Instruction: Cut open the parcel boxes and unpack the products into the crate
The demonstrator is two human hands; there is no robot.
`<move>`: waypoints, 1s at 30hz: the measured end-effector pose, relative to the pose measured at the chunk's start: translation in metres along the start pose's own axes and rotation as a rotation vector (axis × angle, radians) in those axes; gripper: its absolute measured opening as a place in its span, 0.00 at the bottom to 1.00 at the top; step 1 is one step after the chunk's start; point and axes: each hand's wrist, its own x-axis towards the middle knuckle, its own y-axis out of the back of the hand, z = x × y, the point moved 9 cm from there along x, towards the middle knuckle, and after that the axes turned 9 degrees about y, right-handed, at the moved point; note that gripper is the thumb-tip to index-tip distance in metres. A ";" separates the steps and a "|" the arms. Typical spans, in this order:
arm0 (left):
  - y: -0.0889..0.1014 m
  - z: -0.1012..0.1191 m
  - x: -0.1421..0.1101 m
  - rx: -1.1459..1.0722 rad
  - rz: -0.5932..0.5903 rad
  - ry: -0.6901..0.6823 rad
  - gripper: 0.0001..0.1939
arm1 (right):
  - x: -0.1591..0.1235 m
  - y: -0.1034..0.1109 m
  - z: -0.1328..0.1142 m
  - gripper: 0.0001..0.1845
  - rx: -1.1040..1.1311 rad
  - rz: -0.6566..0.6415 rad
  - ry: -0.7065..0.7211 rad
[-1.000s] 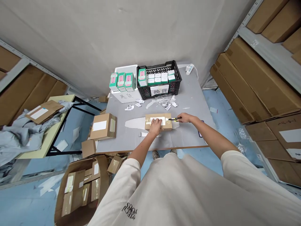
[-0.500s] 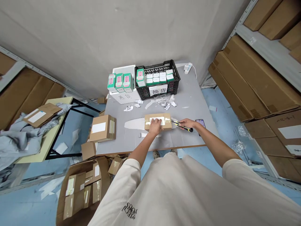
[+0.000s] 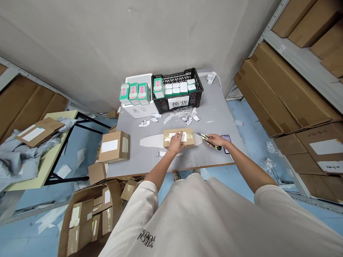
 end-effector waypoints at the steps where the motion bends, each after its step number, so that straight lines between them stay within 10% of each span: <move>1: 0.005 0.001 0.000 -0.019 0.027 0.008 0.41 | -0.001 0.002 0.000 0.22 0.001 0.024 -0.003; 7: 0.020 0.010 0.017 -0.050 0.106 0.032 0.22 | -0.003 0.002 -0.025 0.23 -0.111 0.101 0.087; 19: 0.004 0.004 0.047 0.010 -0.013 0.073 0.29 | 0.002 -0.011 -0.060 0.23 -0.730 0.129 0.211; 30: 0.007 0.012 0.028 0.023 0.051 -0.032 0.31 | 0.004 -0.025 -0.062 0.24 -0.685 0.191 0.197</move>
